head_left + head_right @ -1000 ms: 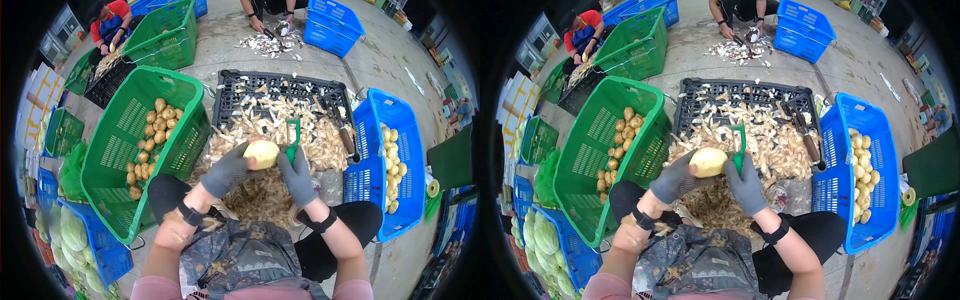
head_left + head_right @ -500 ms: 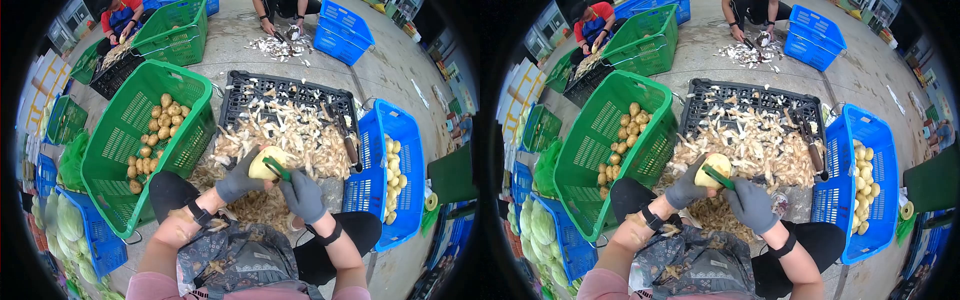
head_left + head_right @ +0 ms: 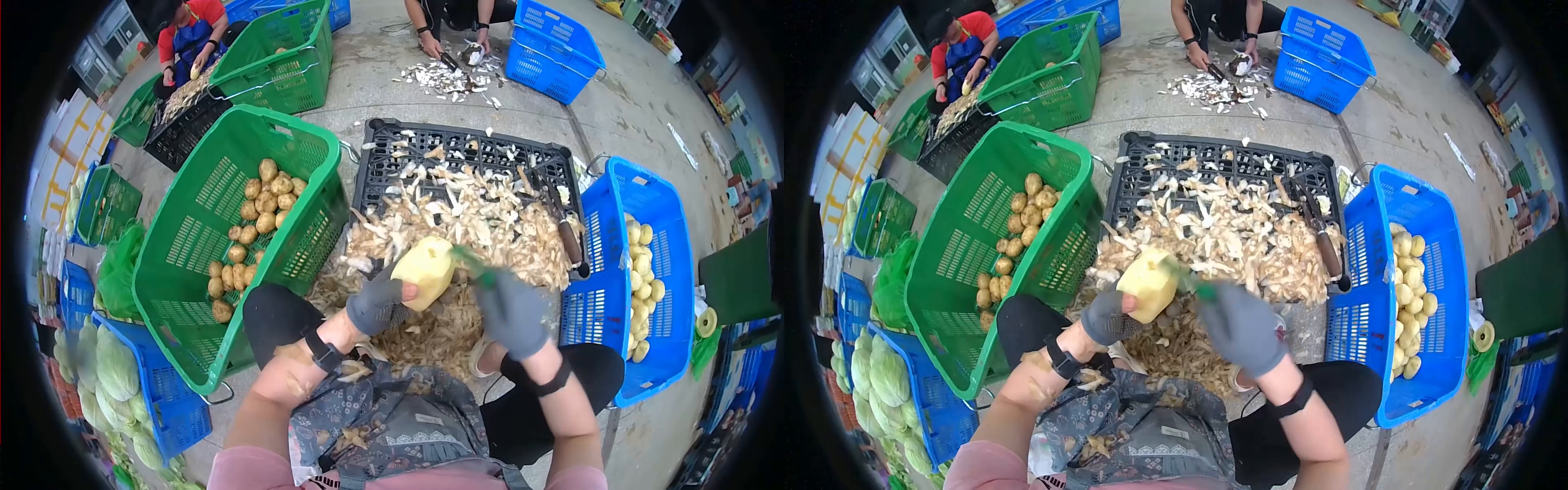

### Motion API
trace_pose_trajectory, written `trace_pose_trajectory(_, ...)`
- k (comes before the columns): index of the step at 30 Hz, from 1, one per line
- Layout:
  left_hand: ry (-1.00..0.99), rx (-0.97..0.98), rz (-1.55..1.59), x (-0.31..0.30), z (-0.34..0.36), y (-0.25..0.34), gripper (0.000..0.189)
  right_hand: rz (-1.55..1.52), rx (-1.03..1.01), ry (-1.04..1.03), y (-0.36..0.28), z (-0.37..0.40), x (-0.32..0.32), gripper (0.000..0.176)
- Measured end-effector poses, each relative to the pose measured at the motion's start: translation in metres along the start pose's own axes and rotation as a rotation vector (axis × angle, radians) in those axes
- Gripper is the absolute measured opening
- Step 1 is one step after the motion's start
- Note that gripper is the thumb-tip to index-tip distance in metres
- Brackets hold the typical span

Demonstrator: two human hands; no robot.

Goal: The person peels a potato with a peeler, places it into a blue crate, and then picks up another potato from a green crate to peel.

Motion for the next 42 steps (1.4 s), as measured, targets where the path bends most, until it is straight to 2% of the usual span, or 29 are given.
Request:
trace_pose_trajectory(1, 0.009, 0.002, -0.02, 0.001, 0.001, -0.003, 0.076, 0.16, -0.004, -0.107, -0.01, 0.002, 0.016, 0.017)
trace_pose_trajectory(2, 0.012, -0.004, -0.019, -0.002, 0.001, -0.004, 0.076, 0.157, 0.0, -0.107, -0.001, 0.004, 0.019, 0.017)
trace_pose_trajectory(4, 0.01, -0.074, 0.019, -0.011, 0.002, -0.014, 0.078, 0.16, 0.225, -0.022, 0.041, 0.007, 0.014, 0.023)
trace_pose_trajectory(5, -0.018, -0.03, -0.03, -0.015, 0.001, -0.015, 0.08, 0.104, 0.444, -0.06, 0.058, 0.004, 0.005, 0.024)
trace_pose_trajectory(6, -0.024, -0.027, -0.038, -0.009, 0.0, -0.006, 0.08, 0.106, 0.439, -0.051, 0.048, 0.003, -0.001, 0.024)
trace_pose_trajectory(8, 0.015, -0.018, -0.178, 0.005, 0.003, 0.007, 0.081, 0.007, 0.182, -0.023, 0.01, 0.004, -0.005, 0.019)
trace_pose_trajectory(9, 0.013, 0.045, -0.207, 0.009, 0.002, 0.016, 0.08, 0.073, 0.095, -0.043, -0.002, 0.006, 0.001, 0.017)
trace_pose_trajectory(10, 0.02, 0.044, -0.206, 0.011, 0.002, 0.016, 0.08, 0.068, 0.095, -0.048, 0.0, 0.007, 0.004, 0.017)
trace_pose_trajectory(12, 0.201, 0.104, -0.499, 0.002, 0.004, 0.024, 0.085, 0.08, 0.069, -0.136, 0.003, 0.009, 0.016, 0.019)
trace_pose_trajectory(14, 0.204, 0.163, -0.557, -0.002, 0.003, 0.023, 0.078, 0.059, 0.073, -0.065, 0.011, 0.004, 0.009, 0.016)
trace_pose_trajectory(16, 0.198, 0.292, -0.829, 0.0, 0.002, 0.029, 0.076, 0.091, 0.303, -0.087, 0.037, 0.005, 0.005, 0.014)
trace_pose_trajectory(17, 0.202, 0.275, -0.815, 0.002, 0.0, 0.029, 0.076, -0.052, 0.218, -0.096, 0.013, 0.003, 0.007, 0.015)
trace_pose_trajectory(18, 0.209, 0.276, -0.806, 0.003, 0.002, 0.028, 0.076, -0.05, 0.217, -0.107, 0.007, 0.006, 0.014, 0.015)
trace_pose_trajectory(20, 0.186, 0.29, -0.833, 0.008, 0.002, 0.029, 0.077, 0.057, 0.027, -0.216, -0.014, 0.009, 0.032, 0.014)
trace_pose_trajectory(22, 0.205, 0.297, -0.842, 0.002, 0.002, 0.026, 0.075, 0.052, 0.019, -0.186, -0.005, 0.005, 0.028, 0.015)
trace_pose_trajectory(24, 0.255, 0.271, -0.798, -0.003, 0.001, 0.028, 0.074, -0.083, 0.355, -0.07, 0.033, 0.002, 0.009, 0.017)
trace_pose_trajectory(26, 0.224, 0.309, -0.834, -0.001, 0.002, 0.029, 0.074, -0.042, 0.297, -0.057, 0.029, -0.001, 0.002, 0.017)
trace_pose_trajectory(28, 0.244, 0.207, -0.778, 0.005, 0.002, 0.024, 0.074, 0.094, 0.062, -0.113, -0.002, -0.003, 0.013, 0.016)
trace_pose_trajectory(30, 0.229, 0.204, -0.794, 0.008, 0.005, 0.023, 0.073, 0.084, 0.09, -0.081, 0.017, 0.004, 0.023, 0.017)
trace_pose_trajectory(32, 0.143, 0.25, -0.855, 0.014, 0.007, 0.021, 0.073, 0.228, 0.229, -0.048, 0.046, 0.0, 0.014, 0.019)
trace_pose_trajectory(33, 0.122, 0.296, -0.818, 0.015, 0.006, 0.021, 0.074, 0.164, 0.251, -0.037, 0.043, 0.001, 0.01, 0.02)
trace_pose_trajectory(34, 0.125, 0.307, -0.815, 0.01, 0.003, 0.024, 0.074, 0.17, 0.241, -0.039, 0.035, 0.002, 0.006, 0.02)
trace_pose_trajectory(36, 0.198, 0.195, -0.857, -0.003, 0.0, 0.017, 0.078, 0.055, 0.203, -0.062, 0.011, 0.004, -0.002, 0.019)
trace_pose_trajectory(37, 0.201, 0.213, -0.865, 0.002, 0.002, 0.018, 0.075, 0.09, 0.069, -0.091, -0.002, 0.002, 0.002, 0.018)
trace_pose_trajectory(38, 0.201, 0.206, -0.87, 0.003, 0.001, 0.018, 0.075, 0.084, 0.073, -0.088, -0.004, 0.004, 0.008, 0.018)
trace_pose_trajectory(40, 0.229, 0.345, -1.19, 0.013, 0.001, 0.024, 0.074, 0.199, 0.007, -0.163, -0.008, 0.007, 0.023, 0.017)
trace_pose_trajectory(42, 0.255, 0.391, -1.234, 0.013, 0.003, 0.029, 0.074, 0.214, 0.01, -0.176, 0.001, 0.002, 0.022, 0.017)
Point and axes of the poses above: each hand's wrist, its own z-axis away from the middle knuckle, its own x-axis out of the palm, y = z × x, the point moved 8 cm from there along -z, towards the middle knuckle, and after that the axes turned 2 degrees about -x, right-handed, at the moved point
